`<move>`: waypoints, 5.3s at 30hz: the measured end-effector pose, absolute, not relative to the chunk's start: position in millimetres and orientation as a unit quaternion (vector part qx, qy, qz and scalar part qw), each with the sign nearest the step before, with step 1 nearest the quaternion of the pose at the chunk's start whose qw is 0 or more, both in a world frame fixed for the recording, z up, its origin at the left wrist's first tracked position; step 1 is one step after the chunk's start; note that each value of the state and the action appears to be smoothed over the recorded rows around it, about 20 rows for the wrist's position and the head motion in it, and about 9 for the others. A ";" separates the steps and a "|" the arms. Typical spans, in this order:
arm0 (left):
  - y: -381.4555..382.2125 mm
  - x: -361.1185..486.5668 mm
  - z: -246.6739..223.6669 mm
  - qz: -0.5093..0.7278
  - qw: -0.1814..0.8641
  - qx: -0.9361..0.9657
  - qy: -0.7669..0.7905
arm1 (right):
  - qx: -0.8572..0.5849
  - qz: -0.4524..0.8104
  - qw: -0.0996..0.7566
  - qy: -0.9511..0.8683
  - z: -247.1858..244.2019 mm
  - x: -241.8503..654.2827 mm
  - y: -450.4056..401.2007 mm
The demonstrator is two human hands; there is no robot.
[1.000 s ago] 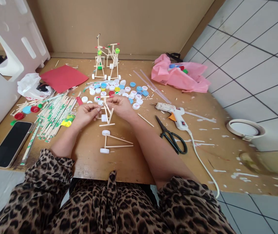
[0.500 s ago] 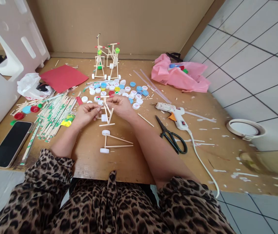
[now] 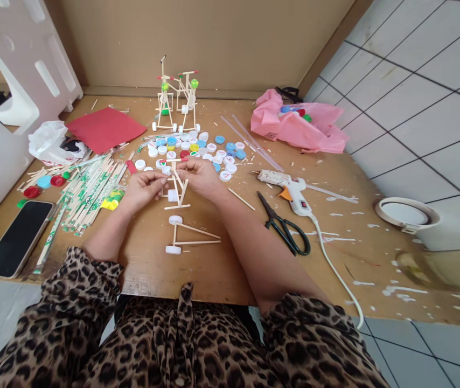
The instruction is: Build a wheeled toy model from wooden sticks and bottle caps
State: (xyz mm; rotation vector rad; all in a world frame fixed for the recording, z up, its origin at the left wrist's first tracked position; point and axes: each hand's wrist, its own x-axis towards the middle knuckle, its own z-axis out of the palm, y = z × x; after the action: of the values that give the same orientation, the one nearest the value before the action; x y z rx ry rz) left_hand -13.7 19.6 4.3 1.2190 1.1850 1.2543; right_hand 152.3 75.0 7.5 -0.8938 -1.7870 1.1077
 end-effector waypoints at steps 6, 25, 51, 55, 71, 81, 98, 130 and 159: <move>19.5 -13.7 4.0 0.518 0.492 0.501 0.489 | -0.361 0.442 0.415 -0.708 8.4 151.9 74.9; 18.8 -19.5 1.4 0.517 0.518 0.505 0.458 | -0.363 0.438 0.409 -0.714 6.8 152.2 75.7; 16.8 -16.4 9.4 0.534 0.463 0.522 0.477 | -0.323 0.408 0.414 -0.747 12.8 147.4 78.3; 15.5 -16.4 10.4 0.537 0.456 0.526 0.476 | -0.318 0.411 0.411 -0.749 13.4 146.9 79.7; 15.5 -15.2 12.0 0.536 0.448 0.529 0.482 | -0.294 0.395 0.402 -0.772 14.6 149.2 83.1; 16.1 -17.1 8.6 0.535 0.446 0.535 0.479 | -0.298 0.381 0.390 -0.784 14.6 149.4 84.9; 19.7 -20.9 2.8 0.540 0.485 0.508 0.464 | -0.314 0.420 0.403 -0.750 16.7 150.0 79.4; 17.1 -18.1 9.8 0.519 0.462 0.537 0.478 | -0.335 0.443 0.388 -0.735 20.8 151.5 76.8; 17.7 -16.7 9.2 0.524 0.472 0.525 0.477 | -0.344 0.428 0.393 -0.738 20.1 151.1 77.0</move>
State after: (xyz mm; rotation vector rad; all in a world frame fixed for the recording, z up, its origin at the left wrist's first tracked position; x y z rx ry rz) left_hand -16.7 17.7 9.2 1.2852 1.1672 1.2834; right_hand 151.1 77.0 20.1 -0.8719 -1.8717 1.0865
